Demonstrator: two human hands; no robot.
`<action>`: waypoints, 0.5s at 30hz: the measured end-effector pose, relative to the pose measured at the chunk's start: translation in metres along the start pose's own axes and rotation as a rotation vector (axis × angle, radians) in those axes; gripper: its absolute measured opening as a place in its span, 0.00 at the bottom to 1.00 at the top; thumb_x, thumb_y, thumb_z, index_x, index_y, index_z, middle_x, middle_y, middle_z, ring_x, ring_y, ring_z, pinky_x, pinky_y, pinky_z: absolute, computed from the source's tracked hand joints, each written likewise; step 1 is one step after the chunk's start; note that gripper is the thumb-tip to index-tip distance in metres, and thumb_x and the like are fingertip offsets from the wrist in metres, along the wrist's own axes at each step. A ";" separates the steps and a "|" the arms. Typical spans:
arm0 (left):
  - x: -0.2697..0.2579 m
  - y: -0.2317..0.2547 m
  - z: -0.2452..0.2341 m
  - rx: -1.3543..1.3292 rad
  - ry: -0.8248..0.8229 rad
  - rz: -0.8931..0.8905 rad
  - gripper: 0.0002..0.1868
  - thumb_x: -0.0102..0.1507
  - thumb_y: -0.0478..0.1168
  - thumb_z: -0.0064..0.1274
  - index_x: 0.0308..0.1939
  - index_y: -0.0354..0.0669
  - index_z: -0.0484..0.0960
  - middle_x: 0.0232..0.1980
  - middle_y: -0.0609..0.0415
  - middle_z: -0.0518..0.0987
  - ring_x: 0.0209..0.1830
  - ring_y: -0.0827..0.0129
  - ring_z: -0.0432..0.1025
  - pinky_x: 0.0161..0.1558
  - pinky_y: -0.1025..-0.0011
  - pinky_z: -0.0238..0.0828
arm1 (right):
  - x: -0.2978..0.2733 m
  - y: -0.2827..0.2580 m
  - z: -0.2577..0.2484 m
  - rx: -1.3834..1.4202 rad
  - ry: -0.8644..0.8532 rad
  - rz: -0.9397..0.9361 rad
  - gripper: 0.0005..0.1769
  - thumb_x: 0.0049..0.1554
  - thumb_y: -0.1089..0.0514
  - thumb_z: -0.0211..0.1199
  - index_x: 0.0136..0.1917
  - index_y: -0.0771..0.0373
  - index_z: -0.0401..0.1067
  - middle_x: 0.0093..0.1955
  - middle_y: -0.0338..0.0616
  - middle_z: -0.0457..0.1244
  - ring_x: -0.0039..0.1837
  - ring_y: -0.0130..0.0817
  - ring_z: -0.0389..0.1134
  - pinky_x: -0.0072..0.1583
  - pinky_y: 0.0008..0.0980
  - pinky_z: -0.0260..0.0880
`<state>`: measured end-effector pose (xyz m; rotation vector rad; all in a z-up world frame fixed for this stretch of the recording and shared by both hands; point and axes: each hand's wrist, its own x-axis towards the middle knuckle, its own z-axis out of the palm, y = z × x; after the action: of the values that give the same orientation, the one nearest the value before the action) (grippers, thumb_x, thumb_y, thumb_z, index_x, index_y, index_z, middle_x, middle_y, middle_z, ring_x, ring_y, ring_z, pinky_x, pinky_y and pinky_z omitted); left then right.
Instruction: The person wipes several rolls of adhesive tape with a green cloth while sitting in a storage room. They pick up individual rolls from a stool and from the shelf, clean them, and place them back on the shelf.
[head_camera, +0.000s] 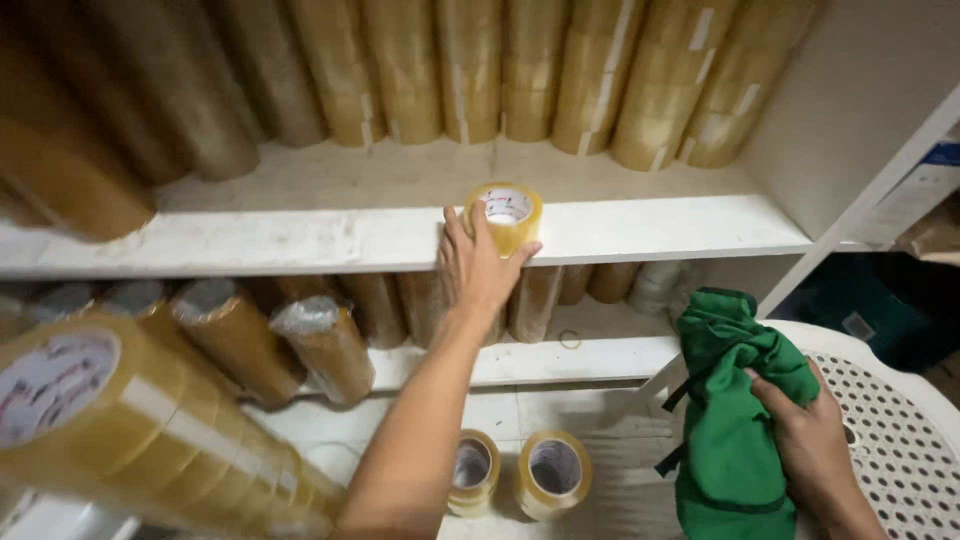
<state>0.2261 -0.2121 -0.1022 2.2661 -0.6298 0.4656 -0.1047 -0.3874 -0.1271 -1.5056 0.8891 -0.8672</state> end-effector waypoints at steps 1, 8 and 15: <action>-0.018 -0.002 -0.004 0.068 0.097 0.054 0.49 0.61 0.68 0.56 0.74 0.40 0.61 0.77 0.24 0.51 0.71 0.29 0.56 0.65 0.40 0.58 | -0.007 -0.004 0.002 -0.008 0.008 0.027 0.20 0.60 0.66 0.59 0.67 0.64 0.68 0.51 0.53 0.66 0.49 0.45 0.66 0.52 0.43 0.66; -0.218 -0.044 0.034 0.103 -0.004 0.552 0.20 0.60 0.37 0.46 0.52 0.29 0.80 0.49 0.35 0.78 0.44 0.42 0.71 0.47 0.48 0.68 | -0.025 0.006 -0.002 -0.217 -0.088 -0.174 0.25 0.58 0.59 0.65 0.68 0.61 0.66 0.55 0.50 0.66 0.56 0.40 0.67 0.55 0.43 0.68; -0.313 -0.040 0.031 0.086 -0.696 0.359 0.26 0.61 0.57 0.52 0.55 0.44 0.81 0.61 0.45 0.75 0.68 0.51 0.62 0.68 0.44 0.46 | -0.113 0.041 0.060 -0.679 -0.387 -0.450 0.43 0.45 0.64 0.69 0.74 0.55 0.64 0.64 0.60 0.65 0.66 0.63 0.66 0.67 0.59 0.65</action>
<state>-0.0021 -0.1166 -0.3002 2.3871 -1.3977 -0.1620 -0.1043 -0.2635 -0.1794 -2.4327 0.5790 -0.5619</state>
